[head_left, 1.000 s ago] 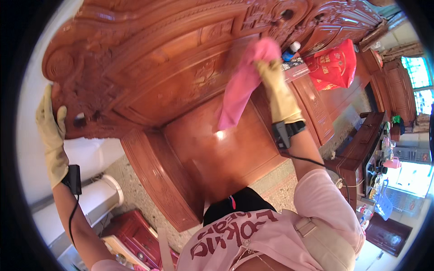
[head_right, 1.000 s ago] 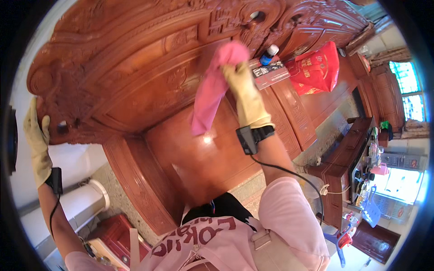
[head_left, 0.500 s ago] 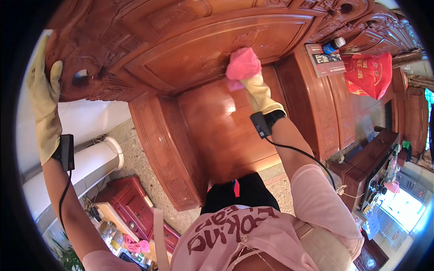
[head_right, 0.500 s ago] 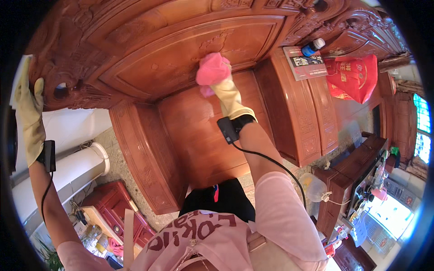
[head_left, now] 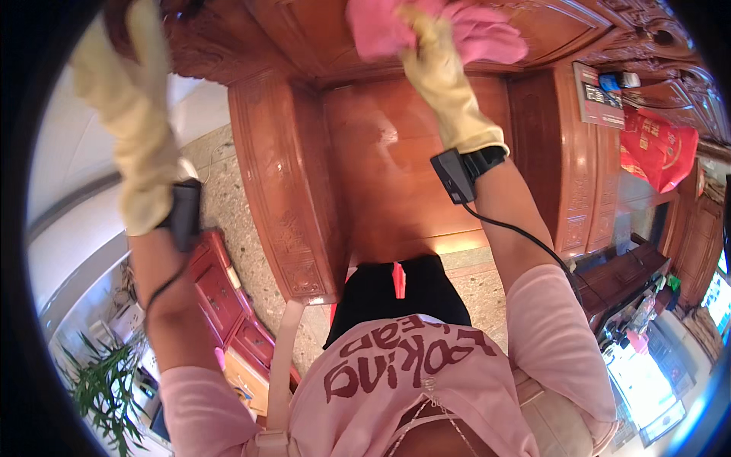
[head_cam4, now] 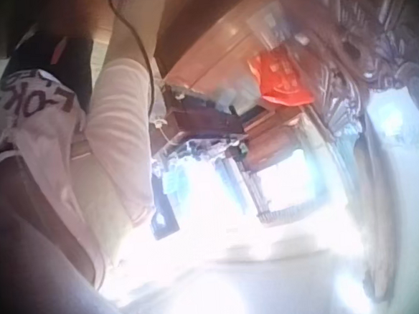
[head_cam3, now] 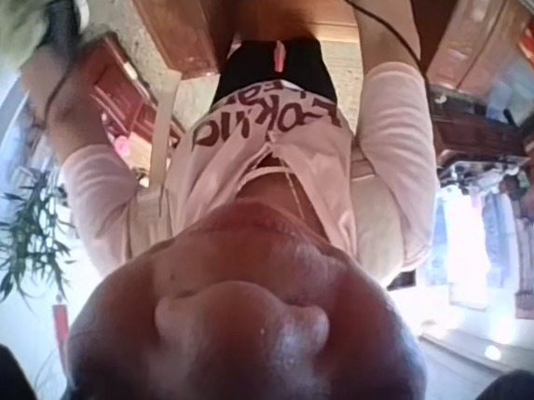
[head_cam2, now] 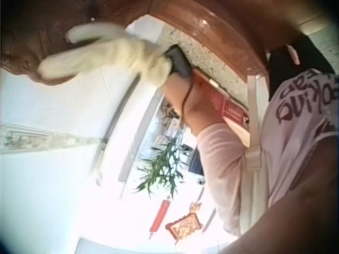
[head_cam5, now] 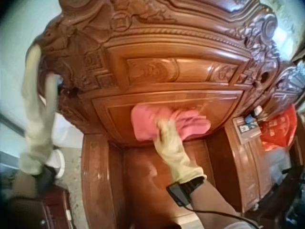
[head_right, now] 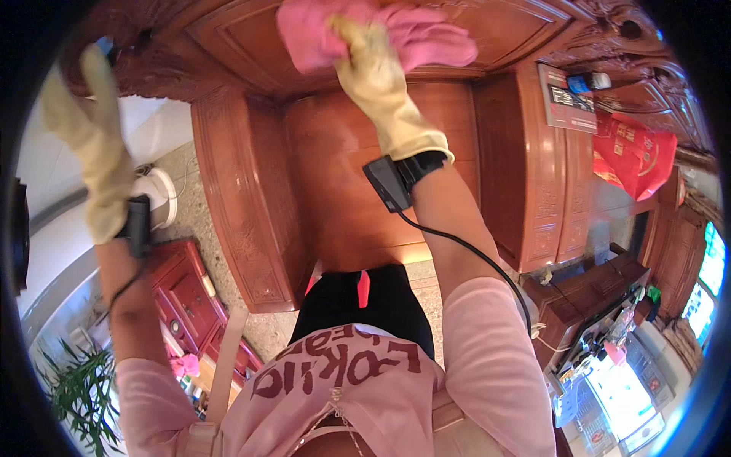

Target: Wiping down a wooden desk, the lower part of a tiled wall, and an ornate wooden chair using a pink cloth.

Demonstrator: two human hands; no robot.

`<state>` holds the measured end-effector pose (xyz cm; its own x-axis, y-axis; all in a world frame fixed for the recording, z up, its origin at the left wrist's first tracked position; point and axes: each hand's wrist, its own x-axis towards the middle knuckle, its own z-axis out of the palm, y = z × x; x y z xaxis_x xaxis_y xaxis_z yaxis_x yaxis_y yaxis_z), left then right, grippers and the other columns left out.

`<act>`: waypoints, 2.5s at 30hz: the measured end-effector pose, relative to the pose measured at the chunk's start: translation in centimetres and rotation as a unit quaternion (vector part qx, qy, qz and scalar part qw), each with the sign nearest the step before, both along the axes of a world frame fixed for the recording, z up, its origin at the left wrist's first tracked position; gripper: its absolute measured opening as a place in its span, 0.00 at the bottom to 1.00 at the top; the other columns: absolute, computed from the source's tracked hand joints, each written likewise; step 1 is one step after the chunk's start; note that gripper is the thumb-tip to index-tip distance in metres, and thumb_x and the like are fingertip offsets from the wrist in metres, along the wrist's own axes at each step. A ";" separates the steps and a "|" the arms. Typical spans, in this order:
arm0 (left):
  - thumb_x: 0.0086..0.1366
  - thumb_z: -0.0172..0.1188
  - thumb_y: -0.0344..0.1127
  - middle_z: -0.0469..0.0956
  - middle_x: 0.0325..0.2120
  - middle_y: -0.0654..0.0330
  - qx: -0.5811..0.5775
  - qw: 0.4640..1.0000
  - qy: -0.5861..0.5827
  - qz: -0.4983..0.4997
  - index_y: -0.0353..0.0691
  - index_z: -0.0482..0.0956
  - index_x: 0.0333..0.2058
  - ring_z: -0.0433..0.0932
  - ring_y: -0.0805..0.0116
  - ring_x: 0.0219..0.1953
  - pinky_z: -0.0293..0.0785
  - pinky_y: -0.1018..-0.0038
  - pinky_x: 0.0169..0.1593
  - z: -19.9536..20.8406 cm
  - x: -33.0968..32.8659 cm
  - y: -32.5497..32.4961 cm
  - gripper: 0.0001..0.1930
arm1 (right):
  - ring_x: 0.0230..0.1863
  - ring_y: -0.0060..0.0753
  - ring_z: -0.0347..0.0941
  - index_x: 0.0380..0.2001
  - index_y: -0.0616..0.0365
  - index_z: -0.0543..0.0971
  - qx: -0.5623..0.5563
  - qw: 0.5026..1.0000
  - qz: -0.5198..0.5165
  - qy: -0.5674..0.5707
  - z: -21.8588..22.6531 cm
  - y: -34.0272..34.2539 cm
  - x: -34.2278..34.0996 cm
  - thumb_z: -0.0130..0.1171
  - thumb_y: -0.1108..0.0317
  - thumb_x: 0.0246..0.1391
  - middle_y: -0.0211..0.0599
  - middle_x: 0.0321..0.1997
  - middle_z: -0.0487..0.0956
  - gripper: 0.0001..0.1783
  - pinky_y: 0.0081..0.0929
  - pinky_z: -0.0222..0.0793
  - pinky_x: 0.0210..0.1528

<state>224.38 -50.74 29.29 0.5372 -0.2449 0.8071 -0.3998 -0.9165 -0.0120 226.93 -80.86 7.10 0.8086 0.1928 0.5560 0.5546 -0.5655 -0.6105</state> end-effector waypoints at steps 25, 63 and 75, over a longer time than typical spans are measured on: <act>0.76 0.52 0.51 0.64 0.65 0.28 -0.010 0.918 0.326 0.225 0.31 0.63 0.69 0.62 0.30 0.68 0.53 0.47 0.73 -29.5 -11.5 -4.4 0.33 | 0.73 0.57 0.64 0.72 0.32 0.67 -0.404 0.861 -0.111 0.287 -23.6 -9.7 -3.2 0.57 0.41 0.62 0.52 0.74 0.67 0.36 0.51 0.64 0.70; 0.78 0.47 0.53 0.63 0.68 0.35 0.028 0.905 0.359 0.224 0.28 0.64 0.68 0.58 0.36 0.72 0.52 0.54 0.75 -29.5 -12.1 -2.7 0.34 | 0.56 0.67 0.73 0.52 0.64 0.77 -0.165 0.821 -0.403 0.369 -30.2 -29.5 -37.1 0.69 0.59 0.49 0.66 0.48 0.79 0.29 0.55 0.68 0.63; 0.76 0.50 0.55 0.66 0.65 0.31 0.009 0.923 0.329 0.199 0.30 0.65 0.67 0.63 0.30 0.67 0.57 0.51 0.71 -29.8 -12.5 -1.6 0.35 | 0.54 0.43 0.77 0.52 0.37 0.82 -0.280 0.892 0.216 0.282 -25.7 -5.4 -29.4 0.52 0.63 0.60 0.33 0.49 0.80 0.19 0.40 0.74 0.56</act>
<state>211.91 -52.37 -0.48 0.9599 0.0672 0.2720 0.0419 -0.9943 0.0978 197.55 -86.29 -18.63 0.7121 0.6741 -0.1964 0.4891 -0.6769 -0.5501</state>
